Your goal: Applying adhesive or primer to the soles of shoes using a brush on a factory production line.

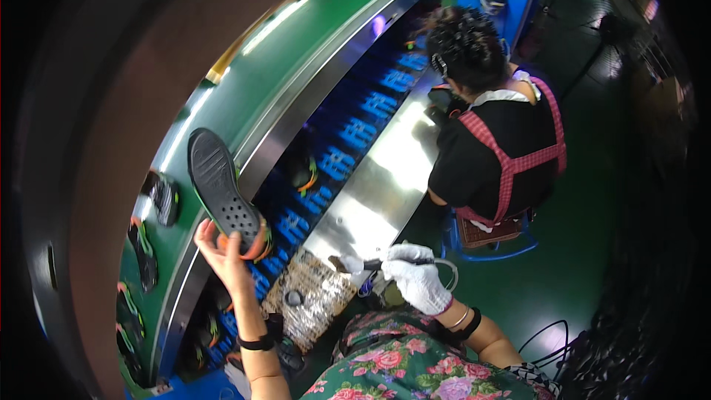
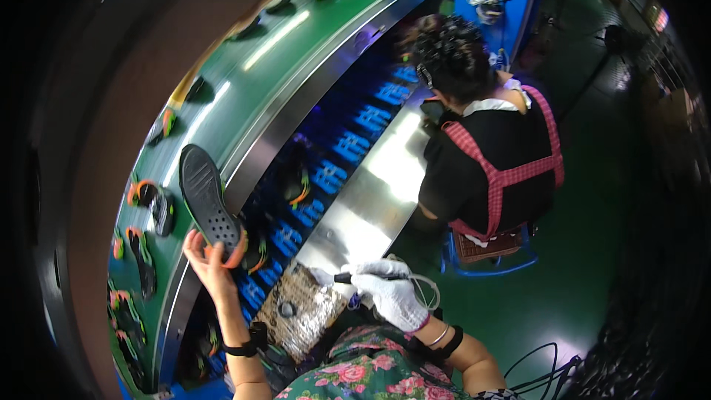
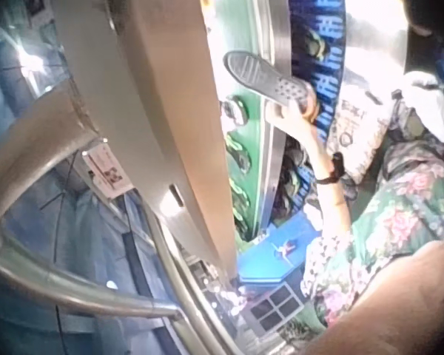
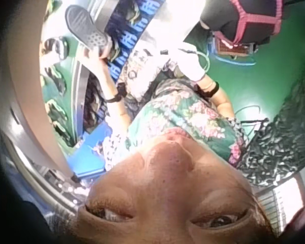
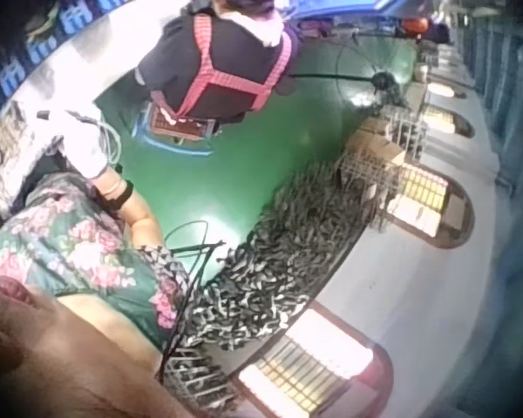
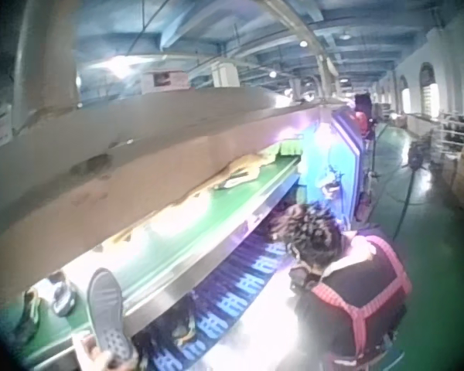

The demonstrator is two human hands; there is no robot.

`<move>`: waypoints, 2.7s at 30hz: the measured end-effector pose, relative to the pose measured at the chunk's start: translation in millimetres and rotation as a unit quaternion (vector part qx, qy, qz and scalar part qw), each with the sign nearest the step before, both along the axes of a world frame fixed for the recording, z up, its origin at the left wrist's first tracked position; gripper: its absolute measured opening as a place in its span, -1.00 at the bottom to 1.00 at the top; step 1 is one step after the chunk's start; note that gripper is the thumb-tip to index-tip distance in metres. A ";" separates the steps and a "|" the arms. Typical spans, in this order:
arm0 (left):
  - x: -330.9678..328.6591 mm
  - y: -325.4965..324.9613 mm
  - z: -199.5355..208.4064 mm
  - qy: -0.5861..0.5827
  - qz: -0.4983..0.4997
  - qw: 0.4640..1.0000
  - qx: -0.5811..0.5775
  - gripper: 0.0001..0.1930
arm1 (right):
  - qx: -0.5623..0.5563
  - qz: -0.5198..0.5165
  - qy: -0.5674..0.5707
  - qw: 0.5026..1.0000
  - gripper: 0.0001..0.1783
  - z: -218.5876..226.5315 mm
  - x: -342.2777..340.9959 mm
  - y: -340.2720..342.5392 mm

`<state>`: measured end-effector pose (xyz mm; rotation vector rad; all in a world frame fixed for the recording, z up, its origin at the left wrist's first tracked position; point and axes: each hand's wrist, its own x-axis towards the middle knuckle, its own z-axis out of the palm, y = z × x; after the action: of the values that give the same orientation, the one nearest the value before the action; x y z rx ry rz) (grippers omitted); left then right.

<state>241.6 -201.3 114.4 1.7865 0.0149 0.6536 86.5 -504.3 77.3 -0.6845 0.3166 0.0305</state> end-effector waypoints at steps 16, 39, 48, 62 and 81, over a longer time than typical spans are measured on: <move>-78.7 -6.6 -26.9 0.308 -0.319 0.783 -0.435 -0.31 | -0.491 -0.041 -0.333 0.804 -0.82 42.4 9.4 68.2; -182.2 -17.9 -67.5 0.130 -0.409 0.576 -0.696 0.03 | -0.616 -0.005 -0.400 0.679 -0.67 71.0 13.3 112.7; -180.6 -14.5 -84.2 0.276 -0.342 0.629 -0.642 0.19 | -0.540 -0.026 -0.405 0.738 -0.75 60.4 8.8 117.5; -152.7 -16.3 -105.0 0.177 -0.320 0.562 -0.742 0.16 | -0.437 0.016 -0.330 0.837 -0.67 47.2 10.4 117.4; -139.1 -17.3 -99.0 0.328 -0.051 0.778 -0.534 0.20 | -0.502 0.004 -0.447 0.740 -0.68 34.0 33.3 104.5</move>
<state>102.5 -218.6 15.4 0.7870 0.6402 -0.1385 119.8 -399.8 111.4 -1.6803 -0.6863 -0.4937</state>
